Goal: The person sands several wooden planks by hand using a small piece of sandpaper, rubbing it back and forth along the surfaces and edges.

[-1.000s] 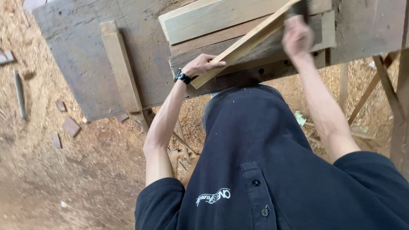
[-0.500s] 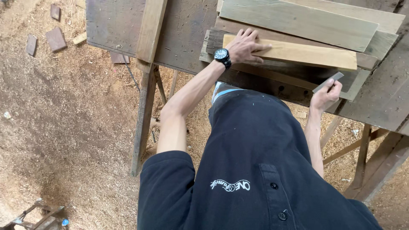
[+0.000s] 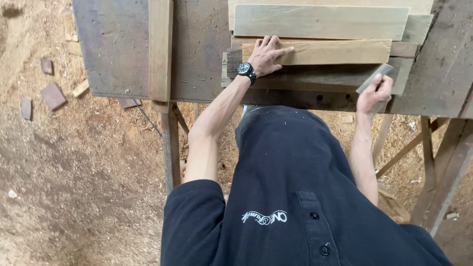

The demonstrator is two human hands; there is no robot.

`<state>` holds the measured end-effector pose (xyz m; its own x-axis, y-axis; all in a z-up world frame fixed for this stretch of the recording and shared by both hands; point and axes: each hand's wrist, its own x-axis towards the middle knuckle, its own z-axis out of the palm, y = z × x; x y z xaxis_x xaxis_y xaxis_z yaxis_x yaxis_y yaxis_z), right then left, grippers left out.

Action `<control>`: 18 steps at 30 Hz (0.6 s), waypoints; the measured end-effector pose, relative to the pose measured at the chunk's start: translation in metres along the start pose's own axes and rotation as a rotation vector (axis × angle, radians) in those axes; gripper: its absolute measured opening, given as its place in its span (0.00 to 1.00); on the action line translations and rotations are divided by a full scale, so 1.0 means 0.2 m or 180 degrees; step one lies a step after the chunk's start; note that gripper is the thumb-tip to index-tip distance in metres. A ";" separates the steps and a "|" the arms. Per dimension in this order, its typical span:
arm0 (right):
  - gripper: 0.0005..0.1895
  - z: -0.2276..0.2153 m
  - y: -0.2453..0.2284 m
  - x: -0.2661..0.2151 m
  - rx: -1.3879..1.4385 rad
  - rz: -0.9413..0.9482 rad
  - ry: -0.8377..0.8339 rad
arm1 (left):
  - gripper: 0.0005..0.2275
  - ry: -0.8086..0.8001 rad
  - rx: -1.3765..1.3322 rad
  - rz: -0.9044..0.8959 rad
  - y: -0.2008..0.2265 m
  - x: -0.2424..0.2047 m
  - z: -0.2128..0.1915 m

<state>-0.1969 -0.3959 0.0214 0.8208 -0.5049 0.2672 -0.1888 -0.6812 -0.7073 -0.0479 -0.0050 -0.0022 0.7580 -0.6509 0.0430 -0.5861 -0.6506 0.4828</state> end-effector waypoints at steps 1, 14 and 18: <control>0.15 0.02 -0.03 -0.03 -0.0037 0.0036 -0.0066 | 0.37 -0.0032 -0.0056 -0.0024 0.00 -0.01 0.00; 0.15 0.85 -0.43 -0.02 -0.0639 -0.0751 -0.0942 | 0.28 0.0246 -0.0546 0.0100 -0.09 0.06 0.00; 0.12 0.86 -0.40 -0.10 -0.0971 -0.1635 -0.0873 | 0.27 0.0167 -0.0671 0.0034 -0.08 0.05 -0.02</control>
<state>-0.1052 -0.2407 -0.0391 0.9473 0.0507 0.3163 0.1526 -0.9396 -0.3062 -0.0301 0.0015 -0.0055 0.7692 -0.6324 0.0920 -0.5256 -0.5441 0.6540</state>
